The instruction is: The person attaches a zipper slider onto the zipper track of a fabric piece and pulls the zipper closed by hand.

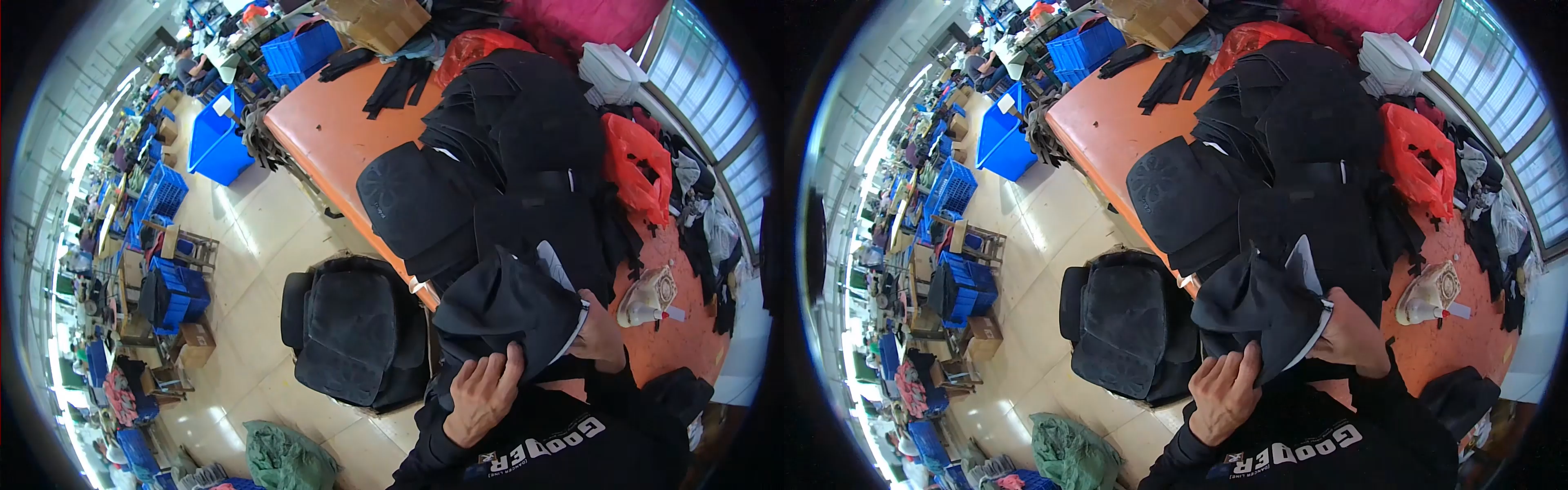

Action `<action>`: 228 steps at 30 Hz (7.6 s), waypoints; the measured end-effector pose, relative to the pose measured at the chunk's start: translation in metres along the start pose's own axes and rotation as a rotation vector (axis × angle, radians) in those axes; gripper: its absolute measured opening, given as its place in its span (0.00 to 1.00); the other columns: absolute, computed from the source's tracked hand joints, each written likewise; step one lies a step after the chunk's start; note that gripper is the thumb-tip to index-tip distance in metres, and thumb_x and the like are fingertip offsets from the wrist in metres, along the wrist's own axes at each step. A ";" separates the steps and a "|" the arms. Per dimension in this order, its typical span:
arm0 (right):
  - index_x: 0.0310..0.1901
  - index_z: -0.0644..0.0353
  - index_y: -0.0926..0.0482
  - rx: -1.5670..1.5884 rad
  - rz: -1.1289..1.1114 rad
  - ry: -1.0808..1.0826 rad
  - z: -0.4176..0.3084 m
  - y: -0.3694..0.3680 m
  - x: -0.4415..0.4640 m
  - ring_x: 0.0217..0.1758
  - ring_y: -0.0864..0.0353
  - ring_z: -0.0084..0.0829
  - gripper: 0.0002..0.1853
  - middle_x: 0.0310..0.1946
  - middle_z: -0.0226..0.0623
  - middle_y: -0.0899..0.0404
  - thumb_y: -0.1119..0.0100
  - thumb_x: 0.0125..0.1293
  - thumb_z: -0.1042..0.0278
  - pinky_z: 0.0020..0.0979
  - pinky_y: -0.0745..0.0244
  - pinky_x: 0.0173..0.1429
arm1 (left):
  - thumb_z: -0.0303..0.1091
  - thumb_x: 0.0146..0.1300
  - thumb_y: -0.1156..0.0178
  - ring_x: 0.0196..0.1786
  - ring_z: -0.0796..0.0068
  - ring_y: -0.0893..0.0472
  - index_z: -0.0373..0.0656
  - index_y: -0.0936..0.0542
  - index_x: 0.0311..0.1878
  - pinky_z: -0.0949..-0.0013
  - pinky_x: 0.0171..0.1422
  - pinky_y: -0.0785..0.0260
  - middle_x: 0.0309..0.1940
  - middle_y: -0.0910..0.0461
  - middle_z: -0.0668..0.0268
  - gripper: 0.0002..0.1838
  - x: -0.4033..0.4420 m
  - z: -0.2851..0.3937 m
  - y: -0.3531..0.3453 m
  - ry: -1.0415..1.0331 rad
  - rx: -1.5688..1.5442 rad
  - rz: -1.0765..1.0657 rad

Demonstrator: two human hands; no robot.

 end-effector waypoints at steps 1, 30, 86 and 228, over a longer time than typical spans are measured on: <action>0.38 0.56 0.18 0.026 0.019 0.004 0.001 -0.004 -0.004 0.46 0.26 0.46 0.16 0.42 0.38 0.20 0.28 0.48 0.62 0.39 0.31 0.49 | 0.24 0.35 0.35 0.27 0.69 0.26 0.35 0.25 0.54 0.69 0.33 0.38 0.28 0.28 0.65 0.33 -0.001 0.002 0.001 -0.001 -0.005 -0.001; 0.64 0.69 0.50 -0.066 0.434 -0.110 0.000 -0.072 -0.109 0.59 0.27 0.41 0.52 0.57 0.48 0.33 0.24 0.49 0.50 0.38 0.31 0.62 | 0.24 0.31 0.30 0.26 0.67 0.24 0.34 0.25 0.55 0.68 0.32 0.34 0.26 0.25 0.64 0.38 -0.027 0.021 0.005 0.027 -0.223 -0.197; 0.47 0.62 0.21 1.415 0.456 -0.269 -0.041 -0.045 0.035 0.35 0.22 0.12 0.12 0.36 0.25 0.18 0.50 0.74 0.64 0.17 0.27 0.38 | 0.34 0.73 0.47 0.28 0.90 0.41 0.39 0.26 0.37 0.82 0.32 0.49 0.24 0.35 0.78 0.10 0.032 -0.042 -0.035 0.483 -1.440 0.069; 0.44 0.58 0.29 1.257 0.256 0.020 -0.046 -0.025 0.072 0.29 0.33 0.09 0.08 0.31 0.23 0.27 0.41 0.67 0.71 0.15 0.41 0.32 | 0.45 0.62 0.34 0.45 0.81 0.22 0.37 0.24 0.52 0.76 0.54 0.33 0.42 0.20 0.70 0.24 0.034 -0.039 -0.020 0.699 -1.954 0.108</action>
Point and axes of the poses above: each hand's wrist, its own x-axis towards the middle knuckle, its own y-axis out of the back of the hand, z = x × y, the point moved 2 cm from there along x, towards the middle knuckle
